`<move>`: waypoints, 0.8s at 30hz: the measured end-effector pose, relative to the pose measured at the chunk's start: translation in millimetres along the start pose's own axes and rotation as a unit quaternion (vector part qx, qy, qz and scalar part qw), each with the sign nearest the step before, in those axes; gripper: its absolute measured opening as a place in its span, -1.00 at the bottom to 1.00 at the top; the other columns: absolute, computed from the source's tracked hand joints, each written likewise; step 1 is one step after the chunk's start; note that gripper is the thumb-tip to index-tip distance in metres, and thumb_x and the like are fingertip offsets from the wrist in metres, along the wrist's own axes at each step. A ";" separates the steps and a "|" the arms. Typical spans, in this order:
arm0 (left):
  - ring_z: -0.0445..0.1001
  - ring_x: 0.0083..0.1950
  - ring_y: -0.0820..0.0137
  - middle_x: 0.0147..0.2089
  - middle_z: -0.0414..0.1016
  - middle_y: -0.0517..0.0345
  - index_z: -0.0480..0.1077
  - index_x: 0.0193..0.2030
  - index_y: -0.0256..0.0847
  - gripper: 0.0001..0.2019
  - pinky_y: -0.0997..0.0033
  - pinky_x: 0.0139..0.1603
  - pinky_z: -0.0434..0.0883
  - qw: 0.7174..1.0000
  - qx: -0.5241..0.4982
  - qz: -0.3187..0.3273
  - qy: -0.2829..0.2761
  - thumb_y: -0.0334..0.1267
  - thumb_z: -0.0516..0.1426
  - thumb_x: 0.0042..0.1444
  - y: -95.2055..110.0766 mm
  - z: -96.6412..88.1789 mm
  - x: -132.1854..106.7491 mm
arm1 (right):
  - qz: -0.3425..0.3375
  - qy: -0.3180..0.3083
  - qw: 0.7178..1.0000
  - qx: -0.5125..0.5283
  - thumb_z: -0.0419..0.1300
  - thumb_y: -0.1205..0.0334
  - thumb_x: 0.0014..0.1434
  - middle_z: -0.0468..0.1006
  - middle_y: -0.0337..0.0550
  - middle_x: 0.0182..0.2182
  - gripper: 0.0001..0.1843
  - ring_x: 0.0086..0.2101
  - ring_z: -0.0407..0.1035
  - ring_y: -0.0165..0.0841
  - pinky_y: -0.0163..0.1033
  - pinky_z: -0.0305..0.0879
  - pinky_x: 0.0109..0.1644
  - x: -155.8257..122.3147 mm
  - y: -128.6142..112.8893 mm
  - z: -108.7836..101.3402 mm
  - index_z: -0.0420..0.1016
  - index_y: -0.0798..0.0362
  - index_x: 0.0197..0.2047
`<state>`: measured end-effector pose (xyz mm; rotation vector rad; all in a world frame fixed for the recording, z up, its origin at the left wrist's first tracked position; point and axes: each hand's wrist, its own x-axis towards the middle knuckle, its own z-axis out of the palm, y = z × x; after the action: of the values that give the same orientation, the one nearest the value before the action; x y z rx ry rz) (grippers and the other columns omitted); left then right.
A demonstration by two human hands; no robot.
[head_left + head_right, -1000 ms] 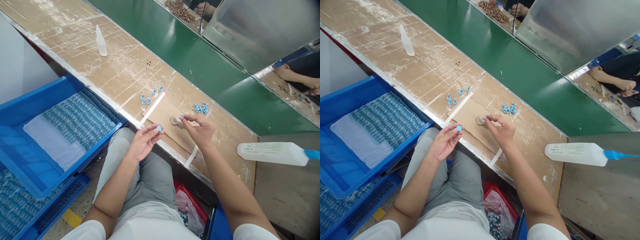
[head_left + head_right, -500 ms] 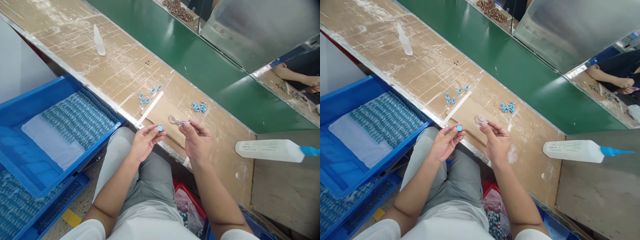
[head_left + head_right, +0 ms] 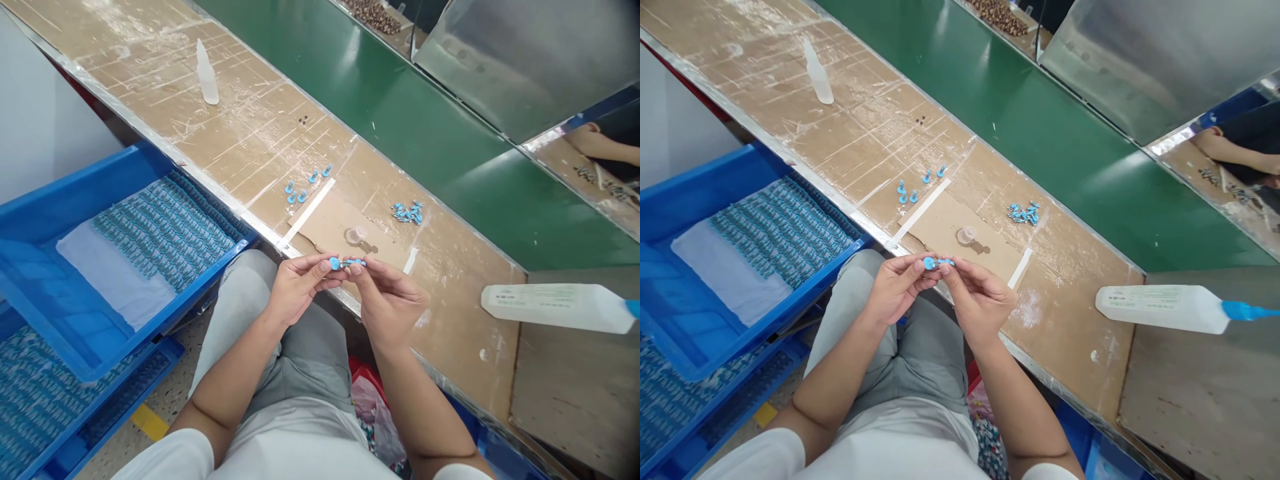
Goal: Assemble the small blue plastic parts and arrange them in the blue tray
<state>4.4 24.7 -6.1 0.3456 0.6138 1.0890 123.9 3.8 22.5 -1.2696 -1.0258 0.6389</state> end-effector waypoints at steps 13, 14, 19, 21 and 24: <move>0.61 -0.33 0.45 -0.22 0.65 0.02 0.60 -0.18 -0.22 -0.77 0.54 -0.24 0.54 1.000 0.012 0.021 -0.012 -0.21 0.32 0.00 0.2 1.0 -1.1 | -0.036 -0.019 0.999 -0.026 0.43 0.30 -0.05 0.67 -0.18 -0.30 -0.80 -0.33 0.59 -0.22 -0.07 0.61 -0.21 -1.1 1.8 -3.2 0.62 -0.01 -0.29; 0.61 -0.32 0.44 -0.21 0.64 0.01 0.60 -0.19 -0.22 -0.75 0.53 -0.25 0.54 1.000 0.013 0.021 -0.008 -0.20 0.32 -0.02 0.1 1.0 -1.1 | -0.036 -0.019 0.999 -0.031 0.43 0.29 -0.05 0.67 -0.18 -0.30 -0.80 -0.33 0.59 -0.21 -0.06 0.61 -0.21 -1.0 1.4 -3.0 0.62 -0.01 -0.29; 0.61 -0.32 0.41 -0.24 0.64 0.01 0.60 -0.19 -0.24 -0.72 0.49 -0.23 0.55 1.000 0.011 0.022 0.000 -0.18 0.35 -0.06 -0.7 1.0 -0.7 | -0.056 -0.017 0.996 -0.069 0.43 0.30 -0.06 0.67 -0.20 -0.32 -0.79 -0.35 0.59 -0.23 -0.10 0.62 -0.24 -0.5 0.9 -3.2 0.62 -0.04 -0.28; 0.60 -0.35 0.43 -0.26 0.64 0.02 0.60 -0.20 -0.24 -0.72 0.49 -0.24 0.55 1.000 0.010 0.021 0.004 -0.19 0.35 -0.07 -1.0 0.7 -0.6 | -0.069 -0.023 0.994 -0.082 0.43 0.34 -0.06 0.67 -0.22 -0.31 -0.77 -0.34 0.59 -0.25 -0.12 0.61 -0.22 -0.5 1.6 -4.7 0.63 -0.06 -0.27; 0.59 -0.41 0.44 -0.31 0.64 0.01 0.61 -0.22 -0.25 -0.70 0.49 -0.27 0.55 1.000 0.016 0.011 0.017 -0.18 0.38 -0.12 -0.7 -0.5 -0.8 | -0.085 -0.039 0.990 -0.104 0.42 0.38 -0.06 0.66 -0.24 -0.29 -0.72 -0.34 0.58 -0.27 -0.14 0.61 -0.21 -0.4 1.9 -8.0 0.63 -0.09 -0.24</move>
<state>4.3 23.7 -6.7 0.3632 0.6591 1.1092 131.1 0.2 20.7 -1.3276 -1.2771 0.4634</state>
